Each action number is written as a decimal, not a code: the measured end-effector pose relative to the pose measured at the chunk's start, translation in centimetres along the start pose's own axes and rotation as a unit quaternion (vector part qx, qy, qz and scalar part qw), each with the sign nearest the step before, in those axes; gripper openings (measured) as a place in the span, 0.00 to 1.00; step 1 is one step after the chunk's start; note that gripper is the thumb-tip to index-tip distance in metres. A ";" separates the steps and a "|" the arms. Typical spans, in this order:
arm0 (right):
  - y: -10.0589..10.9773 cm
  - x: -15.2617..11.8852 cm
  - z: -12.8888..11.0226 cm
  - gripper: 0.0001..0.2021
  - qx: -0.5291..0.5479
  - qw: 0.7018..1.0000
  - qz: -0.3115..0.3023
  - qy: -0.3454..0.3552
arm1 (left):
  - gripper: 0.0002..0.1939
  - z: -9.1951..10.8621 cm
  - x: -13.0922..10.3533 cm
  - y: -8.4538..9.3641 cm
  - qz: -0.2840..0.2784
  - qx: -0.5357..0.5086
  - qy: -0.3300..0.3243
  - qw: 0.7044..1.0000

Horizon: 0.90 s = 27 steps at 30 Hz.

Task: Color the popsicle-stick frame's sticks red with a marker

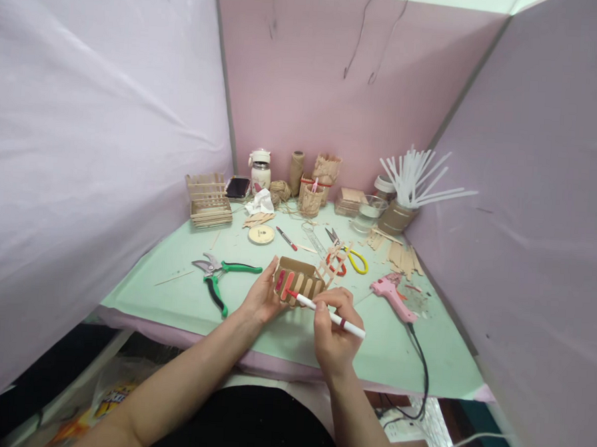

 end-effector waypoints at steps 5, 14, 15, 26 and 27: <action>0.0 0.0 0.1 0.07 -0.020 1.000 0.021 -0.009 | 0.24 0.0 -0.2 -0.2 0.018 0.003 -0.013 1.000; 0.0 0.1 -0.2 0.08 0.003 1.000 -0.004 0.008 | 0.25 0.0 -0.3 -0.5 0.026 0.016 -0.016 0.999; 0.0 0.0 -0.2 0.08 0.003 1.000 0.003 0.004 | 0.26 0.0 -0.3 -0.4 0.020 0.018 -0.013 1.000; 0.0 0.1 -0.2 0.09 0.009 1.000 -0.018 0.019 | 0.24 0.0 -0.4 -0.6 0.025 0.001 -0.023 0.999; 0.0 0.1 -0.2 0.09 0.006 1.000 -0.011 0.013 | 0.25 0.0 -0.4 -0.5 0.024 0.005 -0.019 1.000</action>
Point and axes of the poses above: each hand's wrist, its own x-axis towards the middle knuckle, its own y-axis out of the back of the hand, z = x × y, the point moved 1 cm from there along x, towards the middle knuckle, and after that the axes turned 8 degrees about -x, right-handed, at the moved point
